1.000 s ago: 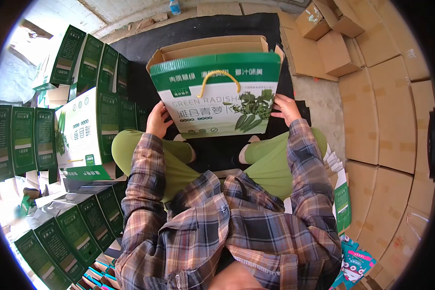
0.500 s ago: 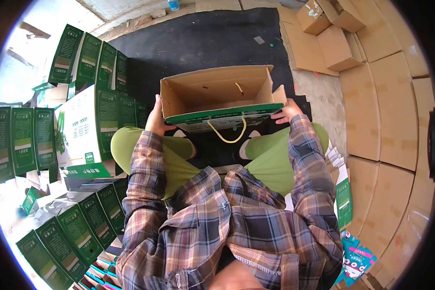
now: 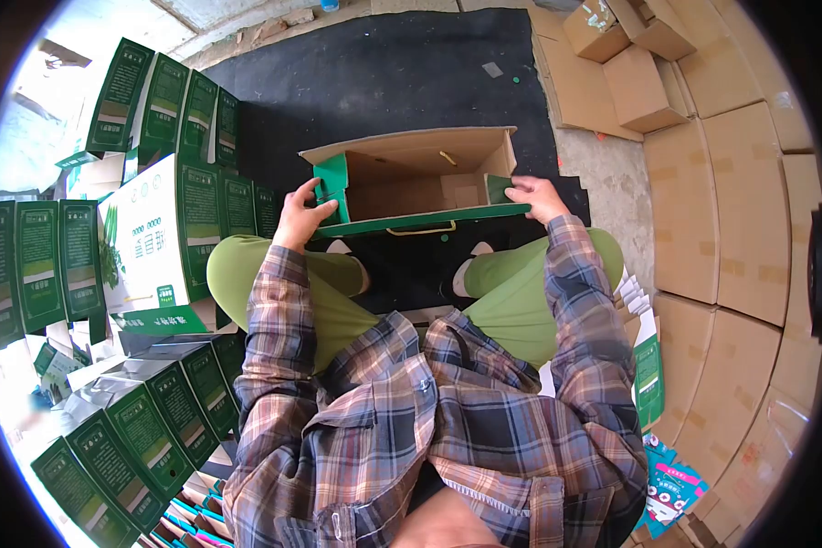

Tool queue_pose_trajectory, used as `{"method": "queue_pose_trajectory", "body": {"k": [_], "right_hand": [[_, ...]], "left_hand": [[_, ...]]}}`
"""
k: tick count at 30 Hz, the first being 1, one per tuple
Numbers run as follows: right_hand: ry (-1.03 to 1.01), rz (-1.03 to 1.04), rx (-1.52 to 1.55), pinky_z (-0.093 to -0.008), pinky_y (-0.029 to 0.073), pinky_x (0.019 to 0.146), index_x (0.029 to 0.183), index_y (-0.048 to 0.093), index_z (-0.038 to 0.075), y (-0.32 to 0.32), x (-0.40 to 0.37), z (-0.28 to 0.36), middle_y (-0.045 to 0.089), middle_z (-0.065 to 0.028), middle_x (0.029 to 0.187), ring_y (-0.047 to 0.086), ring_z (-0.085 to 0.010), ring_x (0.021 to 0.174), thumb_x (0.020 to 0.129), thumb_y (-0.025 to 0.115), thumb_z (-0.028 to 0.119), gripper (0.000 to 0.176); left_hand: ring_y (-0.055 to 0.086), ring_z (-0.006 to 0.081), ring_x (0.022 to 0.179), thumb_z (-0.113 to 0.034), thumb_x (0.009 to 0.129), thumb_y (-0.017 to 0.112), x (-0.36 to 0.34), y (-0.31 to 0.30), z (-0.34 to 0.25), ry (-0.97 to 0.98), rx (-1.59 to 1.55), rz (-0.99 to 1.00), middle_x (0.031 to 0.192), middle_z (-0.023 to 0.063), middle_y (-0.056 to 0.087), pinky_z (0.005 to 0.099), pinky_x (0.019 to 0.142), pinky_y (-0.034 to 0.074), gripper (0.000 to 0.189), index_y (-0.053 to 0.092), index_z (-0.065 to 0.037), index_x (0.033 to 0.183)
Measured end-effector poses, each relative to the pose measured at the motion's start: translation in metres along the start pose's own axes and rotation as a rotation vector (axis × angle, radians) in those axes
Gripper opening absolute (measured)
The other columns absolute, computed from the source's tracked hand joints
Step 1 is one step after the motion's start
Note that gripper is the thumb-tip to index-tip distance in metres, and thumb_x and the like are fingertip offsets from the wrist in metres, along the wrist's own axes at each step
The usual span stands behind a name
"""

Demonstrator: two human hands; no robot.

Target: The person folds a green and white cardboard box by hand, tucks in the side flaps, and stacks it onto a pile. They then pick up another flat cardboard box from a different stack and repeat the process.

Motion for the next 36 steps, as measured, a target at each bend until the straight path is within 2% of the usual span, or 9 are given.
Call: {"method": "queue_pose_trajectory", "body": {"k": [2,5,15,19,21,23,25,30,36], "right_hand": [[-0.184,-0.126,0.02,-0.0253,0.048,0.069,0.116,0.061,0.005,-0.01,-0.001,0.02,0.061,-0.0043,0.096,0.058,-0.0117,0.084,0.076,0.069,0.008,0.041],[-0.192,-0.075,0.245,-0.026,0.048,0.069,0.115,0.061,0.004,-0.008,-0.011,0.04,0.062,-0.0035,0.097,0.058,-0.0111,0.085,0.078,0.066,0.008,0.037],[-0.024,0.193,0.335,-0.0393,0.039,0.094,0.137,0.039,0.01,0.016,-0.032,0.066,0.047,-0.0106,0.135,0.051,-0.0196,0.117,0.09,0.047,0.054,0.065],[-0.04,0.178,0.384,-0.0362,0.039,0.093,0.133,0.045,0.009,0.02,-0.021,0.055,0.047,-0.0109,0.134,0.051,-0.0196,0.116,0.089,0.055,0.045,0.057],[-0.297,0.069,0.168,-0.0293,0.046,0.083,0.124,0.053,0.007,0.014,-0.001,0.049,0.048,-0.0114,0.132,0.053,-0.0186,0.11,0.085,0.065,0.03,0.047],[-0.248,-0.035,0.129,-0.0306,0.046,0.086,0.119,0.058,0.008,0.016,-0.011,0.053,0.05,-0.0115,0.13,0.053,-0.0224,0.11,0.077,0.071,0.015,0.044],[-0.597,-0.429,-0.637,-0.0366,0.044,0.092,0.118,0.058,0.012,0.012,-0.042,0.093,0.051,-0.0114,0.127,0.049,-0.0288,0.113,0.071,0.073,0.014,0.05],[-0.595,-0.219,-0.849,-0.044,0.037,0.097,0.128,0.047,0.015,0.052,-0.059,0.101,0.045,-0.0074,0.131,0.037,-0.0285,0.125,0.056,0.083,0.018,0.081],[-0.588,-0.248,-0.924,-0.0435,0.037,0.093,0.125,0.049,0.016,0.054,-0.053,0.105,0.049,-0.0065,0.122,0.041,-0.0273,0.12,0.055,0.083,0.013,0.078]], "left_hand": [[0.054,0.0213,0.099,-0.019,0.068,0.078,-0.001,-0.003,-0.01,0.016,-0.006,0.032,0.112,0.0121,0.047,0.0327,0.082,0.049,0.064,0.054,-0.011,0.127],[0.055,0.0178,0.093,-0.01,0.069,0.077,0.002,0.007,-0.01,0.002,-0.117,0.136,0.113,0.0112,0.044,0.0313,0.079,0.05,0.065,0.052,-0.011,0.129],[0.047,0.0246,0.118,-0.033,0.074,0.077,-0.01,0.022,-0.024,0.124,-0.299,0.432,0.135,0.0209,0.041,0.0353,0.097,0.04,0.085,0.033,-0.005,0.14],[0.051,0.0267,0.115,-0.03,0.075,0.076,-0.006,0.015,-0.032,0.188,-0.139,0.273,0.128,0.0201,0.05,0.0363,0.093,0.043,0.072,0.043,-0.003,0.133],[0.055,0.0281,0.111,-0.028,0.074,0.076,0.005,0.015,-0.024,0.13,-0.182,0.184,0.123,0.0188,0.055,0.0366,0.092,0.044,0.066,0.049,-0.004,0.129],[0.061,0.0328,0.094,-0.02,0.072,0.075,0.011,0.003,-0.026,0.29,0.116,-0.099,0.107,0.0144,0.062,0.0375,0.086,0.047,0.051,0.059,-0.007,0.118],[0.053,0.0322,0.1,-0.012,0.069,0.073,-0.008,0.005,-0.054,0.396,0.431,-0.247,0.105,0.0121,0.057,0.0395,0.085,0.046,0.045,0.062,-0.012,0.113],[0.049,0.0303,0.106,-0.006,0.068,0.07,-0.022,0.03,-0.075,0.55,0.596,-0.218,0.11,0.0095,0.055,0.0379,0.086,0.046,0.036,0.065,-0.013,0.103],[0.046,0.0299,0.109,-0.023,0.052,0.084,-0.044,0.055,-0.091,0.657,0.729,-0.074,0.114,0.0084,0.051,0.0461,0.094,0.036,0.077,0.053,-0.016,0.122]]}}
Point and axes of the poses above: each hand's wrist, its own x-axis towards the middle knuckle, its own y-axis out of the palm, z = x × y, the point moved 9 cm from there along x, towards the middle knuckle
